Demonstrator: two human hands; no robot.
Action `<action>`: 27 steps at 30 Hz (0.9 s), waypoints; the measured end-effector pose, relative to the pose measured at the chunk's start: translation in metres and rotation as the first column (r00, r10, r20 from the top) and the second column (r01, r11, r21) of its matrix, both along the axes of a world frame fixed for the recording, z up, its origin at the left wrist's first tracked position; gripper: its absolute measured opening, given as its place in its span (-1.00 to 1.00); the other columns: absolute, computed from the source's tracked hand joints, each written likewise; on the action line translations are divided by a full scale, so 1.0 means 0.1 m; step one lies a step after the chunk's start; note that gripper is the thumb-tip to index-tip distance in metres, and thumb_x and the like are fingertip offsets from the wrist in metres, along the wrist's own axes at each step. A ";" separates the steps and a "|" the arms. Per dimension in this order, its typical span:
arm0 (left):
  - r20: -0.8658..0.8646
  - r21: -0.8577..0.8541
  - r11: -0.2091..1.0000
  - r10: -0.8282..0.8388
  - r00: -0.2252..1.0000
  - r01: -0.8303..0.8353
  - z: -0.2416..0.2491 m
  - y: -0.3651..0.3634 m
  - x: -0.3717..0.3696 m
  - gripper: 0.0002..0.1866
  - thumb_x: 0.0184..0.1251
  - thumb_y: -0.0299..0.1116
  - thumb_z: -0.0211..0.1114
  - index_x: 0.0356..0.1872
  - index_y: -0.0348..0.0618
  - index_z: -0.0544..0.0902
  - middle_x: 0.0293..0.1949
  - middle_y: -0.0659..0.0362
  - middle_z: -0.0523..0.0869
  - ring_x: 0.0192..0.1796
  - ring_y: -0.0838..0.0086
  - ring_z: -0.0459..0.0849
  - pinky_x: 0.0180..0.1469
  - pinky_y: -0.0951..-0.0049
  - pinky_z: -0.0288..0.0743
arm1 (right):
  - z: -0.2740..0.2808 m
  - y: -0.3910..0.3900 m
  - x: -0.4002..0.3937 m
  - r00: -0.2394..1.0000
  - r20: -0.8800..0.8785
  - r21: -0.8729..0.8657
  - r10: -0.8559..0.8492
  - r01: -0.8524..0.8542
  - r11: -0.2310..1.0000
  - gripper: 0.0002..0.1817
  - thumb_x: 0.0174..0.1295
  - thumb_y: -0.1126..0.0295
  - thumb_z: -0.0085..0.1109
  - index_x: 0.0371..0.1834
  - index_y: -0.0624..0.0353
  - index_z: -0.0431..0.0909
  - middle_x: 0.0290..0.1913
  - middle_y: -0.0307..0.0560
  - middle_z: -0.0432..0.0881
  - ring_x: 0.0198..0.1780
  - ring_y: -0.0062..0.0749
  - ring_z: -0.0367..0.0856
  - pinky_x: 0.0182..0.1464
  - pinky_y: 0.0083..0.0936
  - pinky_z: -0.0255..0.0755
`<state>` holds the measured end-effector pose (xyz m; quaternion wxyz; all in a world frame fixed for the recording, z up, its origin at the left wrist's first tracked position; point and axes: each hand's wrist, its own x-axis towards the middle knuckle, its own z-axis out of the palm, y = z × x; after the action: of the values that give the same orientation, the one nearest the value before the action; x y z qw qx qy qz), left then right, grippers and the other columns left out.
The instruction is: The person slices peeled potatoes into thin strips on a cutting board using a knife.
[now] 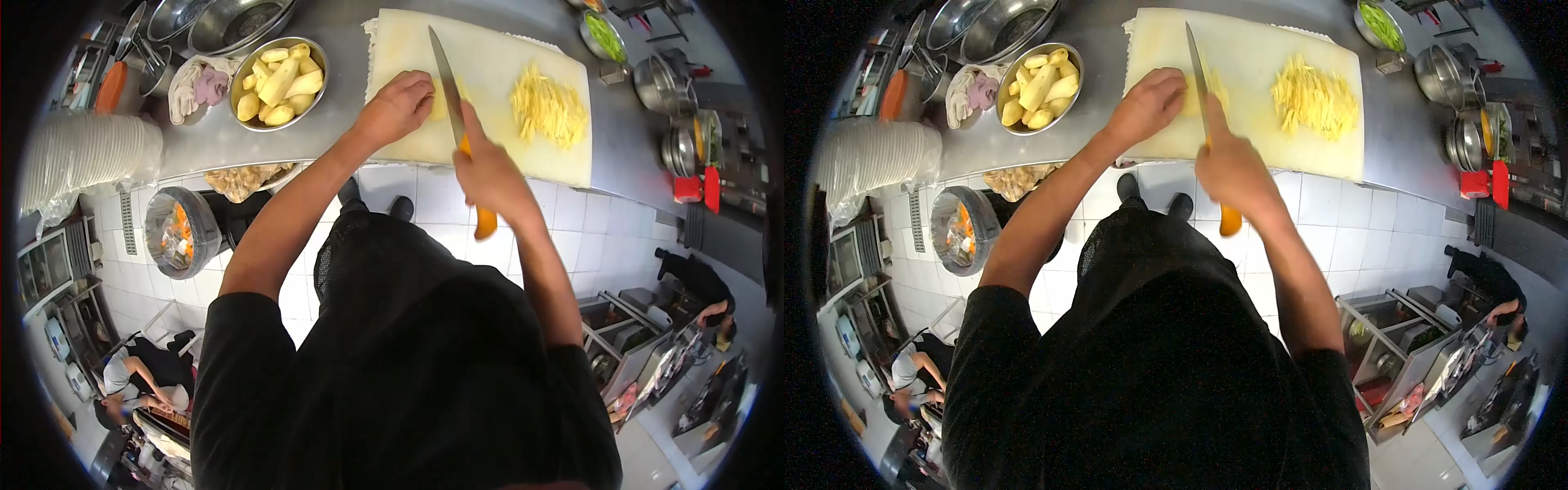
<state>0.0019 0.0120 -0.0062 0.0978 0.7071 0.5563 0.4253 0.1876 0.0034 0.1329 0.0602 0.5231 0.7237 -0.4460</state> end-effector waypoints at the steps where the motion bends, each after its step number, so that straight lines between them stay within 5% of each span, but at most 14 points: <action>1: 0.007 0.004 1.000 0.004 1.000 -0.004 0.01 0.01 0.01 -0.86 0.28 -0.47 0.28 -0.19 -0.29 0.68 -0.04 0.10 0.67 0.04 0.22 0.64 0.12 0.26 0.58 | -0.03 -0.09 0.07 1.000 -0.002 0.048 0.016 -0.016 0.999 -0.22 0.33 0.45 -0.12 0.62 0.14 -0.15 -0.31 0.46 0.66 -0.36 0.27 0.67 -0.09 0.05 0.53; 6: 0.012 -0.015 1.000 0.014 1.000 -0.014 0.04 -0.03 0.03 -0.85 0.28 -0.47 0.30 -0.18 -0.30 0.68 -0.04 0.09 0.67 0.02 0.18 0.65 0.08 0.26 0.58 | -0.09 -0.36 0.16 0.998 0.047 0.142 0.048 -0.054 0.988 -0.20 0.35 0.47 -0.06 0.63 0.12 -0.20 -0.33 0.47 0.65 -0.16 0.40 0.63 0.03 0.13 0.44; 10: 0.013 -0.001 1.000 0.006 1.000 -0.006 0.05 -0.02 0.02 -0.85 0.26 -0.48 0.32 -0.18 -0.30 0.68 -0.05 0.08 0.67 -0.01 0.16 0.65 0.06 0.25 0.59 | -0.28 -0.34 0.10 0.999 0.028 0.140 0.022 -0.026 0.990 -0.20 0.35 0.46 -0.06 0.63 0.12 -0.20 -0.34 0.46 0.65 -0.20 0.39 0.63 0.02 0.14 0.44; 16: -0.009 -0.001 1.000 0.018 1.000 -0.018 0.07 -0.01 0.02 -0.87 0.24 -0.48 0.30 -0.24 -0.29 0.70 -0.12 0.11 0.67 -0.02 0.22 0.65 0.07 0.28 0.58 | -0.73 0.39 -0.23 0.985 -0.139 0.400 0.104 -0.040 0.916 -0.22 0.34 0.45 -0.09 0.63 0.11 -0.15 -0.34 0.44 0.66 -0.32 0.32 0.66 -0.11 0.10 0.51; 19: -0.009 -0.031 1.000 0.005 1.000 -0.005 0.08 0.00 0.01 -0.88 0.21 -0.49 0.31 -0.25 -0.29 0.70 -0.14 0.10 0.67 -0.03 0.22 0.64 0.07 0.28 0.58 | -0.41 0.59 -0.33 0.983 -0.174 0.059 -0.056 0.067 0.996 -0.23 0.32 0.46 -0.12 0.62 0.13 -0.11 -0.31 0.45 0.66 -0.45 0.23 0.67 -0.18 0.04 0.54; 22: 0.000 0.006 1.000 0.024 1.000 -0.024 0.08 -0.02 0.02 -0.89 0.21 -0.50 0.32 -0.27 -0.29 0.71 -0.15 0.10 0.66 -0.03 0.22 0.63 0.07 0.28 0.58 | -0.18 0.40 -0.19 0.990 -0.138 0.035 -0.036 0.041 0.999 -0.24 0.31 0.47 -0.14 0.61 0.15 -0.11 -0.29 0.45 0.66 -0.54 0.17 0.64 -0.20 0.01 0.55; 27: 0.015 0.008 1.000 0.030 0.999 -0.030 0.07 -0.04 0.03 -0.90 0.21 -0.50 0.32 -0.28 -0.29 0.71 -0.15 0.11 0.66 -0.04 0.24 0.63 0.06 0.29 0.58 | -0.08 -0.17 0.13 0.999 -0.005 0.085 0.032 -0.031 0.996 -0.22 0.33 0.46 -0.08 0.61 0.15 -0.13 -0.33 0.46 0.66 -0.34 0.31 0.67 -0.09 0.09 0.51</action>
<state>0.0047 0.0084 0.0009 0.0926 0.6959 0.5643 0.4343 0.2005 -0.0136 0.1247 0.0429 0.5124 0.7503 -0.4155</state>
